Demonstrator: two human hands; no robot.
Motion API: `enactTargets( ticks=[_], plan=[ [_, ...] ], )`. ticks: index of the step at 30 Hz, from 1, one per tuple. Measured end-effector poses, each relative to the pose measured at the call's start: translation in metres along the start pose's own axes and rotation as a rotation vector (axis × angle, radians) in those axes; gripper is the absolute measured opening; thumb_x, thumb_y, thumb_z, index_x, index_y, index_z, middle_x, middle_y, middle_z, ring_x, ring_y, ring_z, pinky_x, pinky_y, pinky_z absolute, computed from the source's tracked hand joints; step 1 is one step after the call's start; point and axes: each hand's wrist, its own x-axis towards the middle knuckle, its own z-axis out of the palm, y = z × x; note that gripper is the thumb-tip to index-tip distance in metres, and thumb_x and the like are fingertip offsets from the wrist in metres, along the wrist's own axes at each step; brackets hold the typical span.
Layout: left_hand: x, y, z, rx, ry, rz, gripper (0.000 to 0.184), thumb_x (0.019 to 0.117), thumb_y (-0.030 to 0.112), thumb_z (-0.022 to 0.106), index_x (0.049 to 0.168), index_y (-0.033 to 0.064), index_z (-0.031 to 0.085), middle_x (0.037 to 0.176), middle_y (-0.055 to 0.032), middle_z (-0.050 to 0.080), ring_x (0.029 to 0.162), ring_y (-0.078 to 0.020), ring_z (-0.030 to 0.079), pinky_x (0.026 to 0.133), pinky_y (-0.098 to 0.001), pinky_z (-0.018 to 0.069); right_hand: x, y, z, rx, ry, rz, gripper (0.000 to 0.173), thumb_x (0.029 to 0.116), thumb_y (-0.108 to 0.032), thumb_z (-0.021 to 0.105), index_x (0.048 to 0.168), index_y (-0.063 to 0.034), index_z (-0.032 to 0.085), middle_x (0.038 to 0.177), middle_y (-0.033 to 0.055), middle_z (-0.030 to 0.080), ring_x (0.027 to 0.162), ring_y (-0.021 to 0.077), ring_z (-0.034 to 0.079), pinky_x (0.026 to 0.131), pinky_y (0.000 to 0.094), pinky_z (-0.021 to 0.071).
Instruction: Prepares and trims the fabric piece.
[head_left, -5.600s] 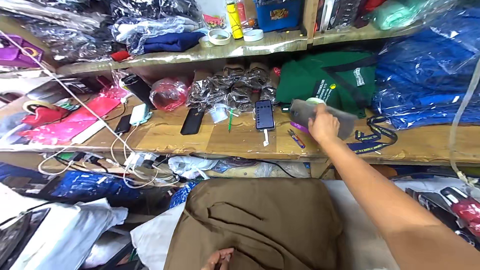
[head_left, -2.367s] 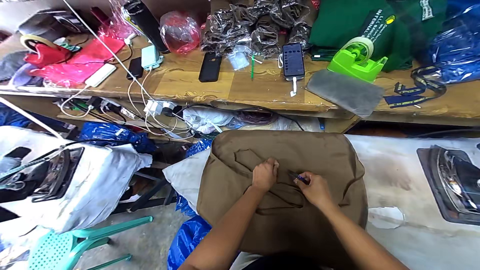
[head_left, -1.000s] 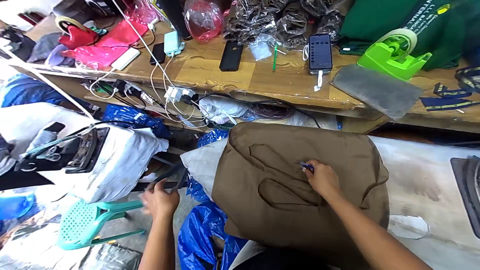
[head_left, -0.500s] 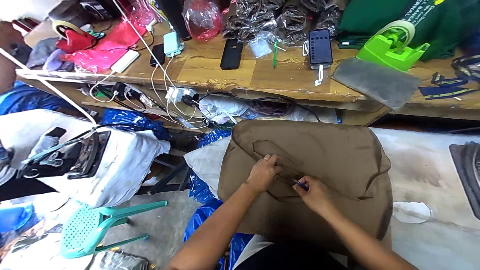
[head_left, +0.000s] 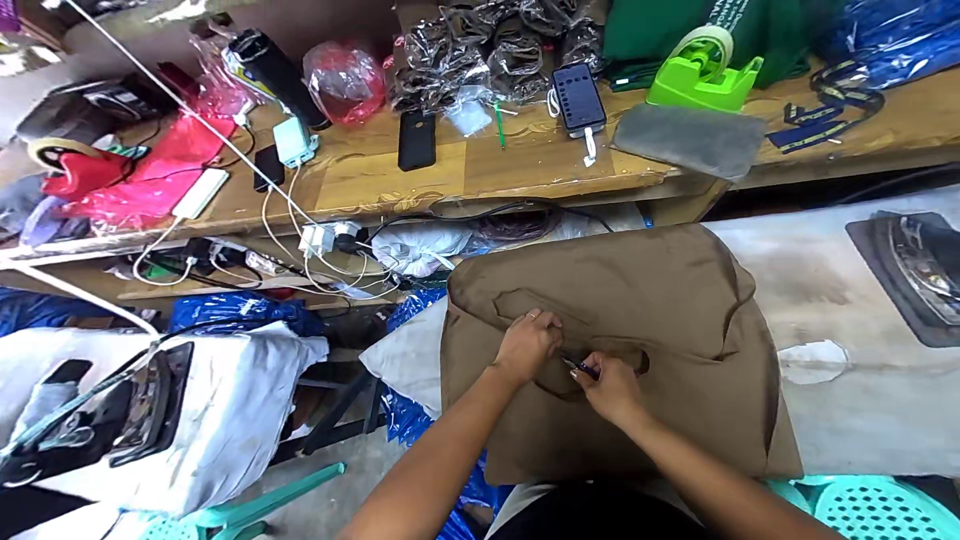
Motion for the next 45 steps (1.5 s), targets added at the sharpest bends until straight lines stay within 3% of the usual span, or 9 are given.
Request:
enactTargets(
  ticks=[15, 19, 22, 26, 31, 35, 39, 42, 45],
  plan=[
    [0.008, -0.001, 0.001, -0.024, 0.102, 0.116, 0.012, 0.0992, 0.014, 0.065, 0.101, 0.0084, 0.076, 0.117, -0.0114, 0.068, 0.115, -0.0324, 0.062, 0.098, -0.0496, 0.0516, 0.0, 0.001, 0.02, 0.089, 0.11, 0.017, 0.027, 0.1036, -0.025, 0.062, 0.119, -0.0042, 0.068, 0.109, 0.014, 0.072, 0.106, 0.0267, 0.068, 0.097, 0.0451, 0.0522],
    [-0.019, -0.016, -0.035, -0.15, 0.113, -0.224, 0.028, 0.1077, 0.021, 0.052, 0.122, 0.0053, 0.071, 0.128, -0.0157, 0.068, 0.122, -0.035, 0.063, 0.105, -0.0558, 0.0485, -0.015, 0.008, 0.019, 0.065, 0.077, -0.041, 0.032, 0.1041, -0.027, 0.061, 0.126, -0.005, 0.066, 0.112, 0.0153, 0.071, 0.106, 0.0279, 0.068, 0.098, 0.0466, 0.052],
    [-0.076, -0.073, -0.058, -0.105, 0.327, -0.587, 0.03, 0.1078, 0.02, 0.052, 0.126, 0.0028, 0.069, 0.122, -0.0257, 0.069, 0.115, -0.0473, 0.065, 0.098, -0.069, 0.0472, -0.04, 0.033, 0.009, 0.031, 0.222, -0.043, 0.037, 0.1067, -0.03, 0.054, 0.135, -0.0075, 0.061, 0.113, 0.0183, 0.072, 0.107, 0.0353, 0.07, 0.095, 0.057, 0.053],
    [-0.137, -0.127, -0.043, -0.095, 0.508, -0.732, 0.04, 0.0952, 0.012, 0.069, 0.134, 0.0006, 0.065, 0.146, -0.0317, 0.051, 0.139, -0.0586, 0.037, 0.103, -0.0808, 0.0262, -0.054, 0.082, -0.007, 0.171, 0.468, 0.065, 0.034, 0.1025, -0.022, 0.061, 0.129, -0.0018, 0.059, 0.101, 0.0209, 0.07, 0.095, 0.0387, 0.069, 0.085, 0.0608, 0.0534],
    [-0.089, -0.03, -0.007, -0.332, 0.267, -0.332, 0.032, 0.1001, 0.017, 0.064, 0.129, 0.0035, 0.068, 0.128, -0.0211, 0.066, 0.112, -0.0338, 0.067, 0.097, -0.0509, 0.0547, -0.057, 0.106, -0.014, 0.246, 0.487, 0.201, 0.035, 0.1045, -0.023, 0.057, 0.133, -0.0017, 0.057, 0.105, 0.0229, 0.069, 0.099, 0.0406, 0.067, 0.088, 0.0624, 0.0509],
    [-0.043, 0.071, 0.025, -0.489, -0.057, -0.126, 0.031, 0.1027, 0.024, 0.059, 0.127, 0.0082, 0.07, 0.127, -0.0135, 0.068, 0.103, -0.0246, 0.07, 0.095, -0.0416, 0.0559, -0.064, 0.11, -0.022, 0.099, 0.452, 0.192, 0.036, 0.107, -0.025, 0.053, 0.136, -0.0041, 0.056, 0.104, 0.0231, 0.07, 0.1, 0.0422, 0.068, 0.089, 0.063, 0.0512],
    [-0.016, 0.111, 0.037, -0.439, -0.099, -0.23, 0.029, 0.105, 0.022, 0.055, 0.127, 0.0081, 0.068, 0.129, -0.0133, 0.065, 0.113, -0.0281, 0.066, 0.102, -0.044, 0.0518, -0.066, 0.113, -0.031, -0.085, 0.396, 0.125, 0.037, 0.1072, -0.027, 0.053, 0.138, -0.0067, 0.057, 0.108, 0.0221, 0.072, 0.103, 0.0425, 0.07, 0.09, 0.0626, 0.0523],
    [-0.007, 0.119, 0.036, -0.493, -0.057, -0.517, 0.041, 0.1034, 0.044, 0.056, 0.117, 0.0094, 0.072, 0.109, -0.0107, 0.074, 0.103, -0.0277, 0.071, 0.092, -0.0505, 0.0543, -0.063, 0.115, -0.037, -0.149, 0.346, 0.056, 0.037, 0.1069, -0.028, 0.052, 0.138, -0.008, 0.058, 0.11, 0.0209, 0.072, 0.104, 0.0416, 0.07, 0.088, 0.0617, 0.053],
    [0.004, 0.127, 0.043, -0.596, -0.148, -0.679, 0.048, 0.0962, 0.056, 0.063, 0.115, 0.0136, 0.074, 0.111, -0.0079, 0.075, 0.108, -0.0255, 0.07, 0.096, -0.0511, 0.053, -0.061, 0.111, -0.05, -0.218, 0.254, 0.01, 0.04, 0.1069, -0.033, 0.051, 0.139, -0.0101, 0.057, 0.115, 0.0194, 0.072, 0.107, 0.0398, 0.07, 0.091, 0.0595, 0.0531]
  ],
)
